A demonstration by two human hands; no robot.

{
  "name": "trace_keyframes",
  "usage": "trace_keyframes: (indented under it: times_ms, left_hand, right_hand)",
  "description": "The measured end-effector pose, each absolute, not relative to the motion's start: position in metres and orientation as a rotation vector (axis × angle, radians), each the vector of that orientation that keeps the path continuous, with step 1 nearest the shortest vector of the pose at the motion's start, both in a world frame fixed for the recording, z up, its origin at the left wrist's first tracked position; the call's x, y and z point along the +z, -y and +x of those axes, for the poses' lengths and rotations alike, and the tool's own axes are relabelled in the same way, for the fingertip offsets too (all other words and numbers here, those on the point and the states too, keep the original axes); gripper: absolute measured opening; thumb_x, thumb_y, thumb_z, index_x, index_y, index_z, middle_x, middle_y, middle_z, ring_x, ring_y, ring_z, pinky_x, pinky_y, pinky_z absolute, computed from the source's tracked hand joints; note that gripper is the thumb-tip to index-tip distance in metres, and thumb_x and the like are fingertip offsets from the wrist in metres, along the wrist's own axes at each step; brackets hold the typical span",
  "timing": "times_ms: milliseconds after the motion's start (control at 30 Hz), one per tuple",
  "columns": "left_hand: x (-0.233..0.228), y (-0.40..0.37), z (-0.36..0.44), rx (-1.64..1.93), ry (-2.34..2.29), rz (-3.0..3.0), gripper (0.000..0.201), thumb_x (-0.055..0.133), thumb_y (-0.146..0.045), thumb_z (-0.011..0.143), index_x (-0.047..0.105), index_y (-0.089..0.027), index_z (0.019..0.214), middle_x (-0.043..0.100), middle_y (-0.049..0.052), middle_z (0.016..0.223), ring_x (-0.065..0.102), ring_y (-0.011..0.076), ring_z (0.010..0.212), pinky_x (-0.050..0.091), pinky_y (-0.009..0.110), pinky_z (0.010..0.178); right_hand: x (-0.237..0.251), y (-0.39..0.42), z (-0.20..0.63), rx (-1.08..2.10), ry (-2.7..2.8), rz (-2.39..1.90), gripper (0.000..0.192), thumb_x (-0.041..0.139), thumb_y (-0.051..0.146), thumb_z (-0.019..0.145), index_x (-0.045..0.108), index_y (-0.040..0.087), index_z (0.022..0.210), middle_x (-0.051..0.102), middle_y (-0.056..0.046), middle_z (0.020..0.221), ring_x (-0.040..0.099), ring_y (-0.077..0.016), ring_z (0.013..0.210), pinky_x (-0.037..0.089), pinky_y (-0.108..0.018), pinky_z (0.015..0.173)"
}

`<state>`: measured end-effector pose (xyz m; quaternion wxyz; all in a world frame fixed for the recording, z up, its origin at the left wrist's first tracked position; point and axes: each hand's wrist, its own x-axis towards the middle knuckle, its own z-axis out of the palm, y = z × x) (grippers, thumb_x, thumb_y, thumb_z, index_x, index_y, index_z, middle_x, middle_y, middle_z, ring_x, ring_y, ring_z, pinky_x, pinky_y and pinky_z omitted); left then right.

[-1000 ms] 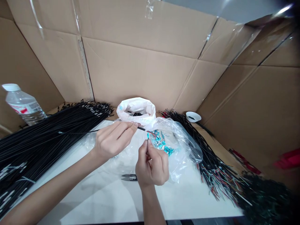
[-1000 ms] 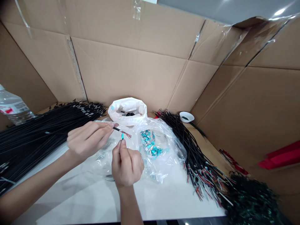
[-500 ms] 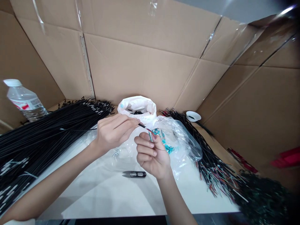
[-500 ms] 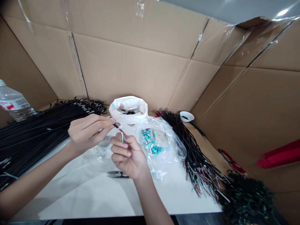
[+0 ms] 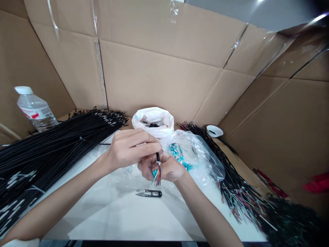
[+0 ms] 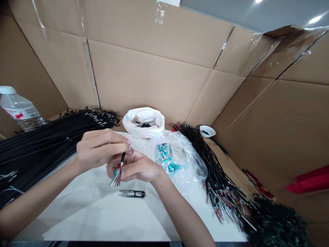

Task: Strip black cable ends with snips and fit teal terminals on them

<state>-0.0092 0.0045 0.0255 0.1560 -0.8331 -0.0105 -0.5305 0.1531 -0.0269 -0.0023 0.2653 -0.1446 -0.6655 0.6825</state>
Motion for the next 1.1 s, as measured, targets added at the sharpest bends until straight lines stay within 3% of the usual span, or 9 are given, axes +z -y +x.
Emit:
trace_keyframes:
  times_ms: [167,267,433,533,733,867,967,1100]
  left_hand:
    - [0.032,-0.013,-0.022,-1.564,0.11,-2.349,0.017,0.058,-0.016,0.1,0.069,-0.023,0.089,0.078,0.0,0.084,0.075,0.0128,0.076,0.061,0.022,0.07]
    - [0.035,-0.016,-0.029,-1.516,0.14,-2.36,0.017,0.059,-0.012,0.098,0.07,-0.023,0.091,0.078,-0.001,0.084,0.076,0.0129,0.077,0.061,0.022,0.071]
    - [0.038,-0.013,-0.034,-1.439,0.152,-2.311,0.01,0.066,-0.012,0.094,0.07,-0.021,0.093,0.079,-0.001,0.085,0.076,0.0126,0.073,0.061,0.02,0.068]
    - [0.04,-0.009,-0.034,-1.389,0.17,-2.382,0.013,0.062,-0.012,0.096,0.07,-0.023,0.095,0.079,-0.003,0.083,0.075,0.0116,0.072,0.059,0.019,0.065]
    - [0.045,-0.009,-0.038,-1.276,0.242,-2.544,0.016,0.059,-0.013,0.098,0.07,-0.023,0.101,0.078,-0.001,0.085,0.074,0.0123,0.071,0.054,0.021,0.061]
    - [0.043,-0.011,-0.038,-1.33,0.358,-2.629,0.019,0.056,-0.017,0.1,0.073,-0.023,0.106,0.079,0.001,0.091,0.074,0.0129,0.074,0.052,0.02,0.06]
    - [0.042,-0.011,-0.033,-1.476,0.478,-2.631,0.017,0.058,-0.02,0.1,0.075,-0.023,0.1,0.077,0.001,0.087,0.071,0.0121,0.071,0.051,0.021,0.06]
    - [0.04,-0.012,-0.026,-1.723,0.696,-2.63,0.017,0.069,-0.028,0.095,0.073,-0.019,0.08,0.071,0.0,0.074,0.064,0.0129,0.063,0.046,0.024,0.056]
  right_hand:
    - [0.008,0.044,0.165,1.255,1.644,-0.711,0.039,0.073,0.057,0.08,0.065,0.02,0.072,0.048,0.005,0.06,0.038,-0.0092,0.052,0.033,-0.023,0.049]
    - [0.004,0.053,0.163,0.896,1.537,-0.758,0.035,0.071,0.053,0.083,0.066,0.021,0.073,0.046,0.006,0.058,0.036,-0.0095,0.051,0.033,-0.023,0.047]
    - [0.003,0.051,0.166,0.293,1.499,-0.802,0.012,0.069,0.027,0.088,0.067,0.022,0.077,0.033,0.009,0.055,0.034,-0.0089,0.051,0.034,-0.023,0.052]
    - [0.008,0.042,0.177,0.034,1.511,-0.864,0.011,0.067,0.028,0.091,0.067,0.021,0.082,0.035,0.009,0.058,0.035,-0.0097,0.053,0.034,-0.025,0.054]
    - [0.026,0.028,0.224,0.033,1.695,-1.287,0.024,0.062,0.04,0.093,0.07,0.019,0.084,0.038,0.007,0.056,0.037,-0.0109,0.053,0.03,-0.026,0.055]
    - [0.024,0.024,0.257,0.086,1.974,-1.968,0.02,0.058,0.027,0.089,0.069,0.02,0.074,0.061,0.0,0.066,0.049,-0.0134,0.06,0.029,-0.029,0.058]
    - [0.01,0.022,0.269,0.046,1.957,-2.327,0.019,0.056,0.021,0.086,0.073,0.022,0.076,0.072,-0.005,0.079,0.061,-0.0195,0.071,0.031,-0.031,0.06]
    - [-0.005,0.018,0.271,-0.061,1.829,-2.504,0.023,0.057,0.03,0.091,0.076,0.02,0.082,0.076,-0.011,0.09,0.07,-0.0275,0.084,0.035,-0.033,0.062]
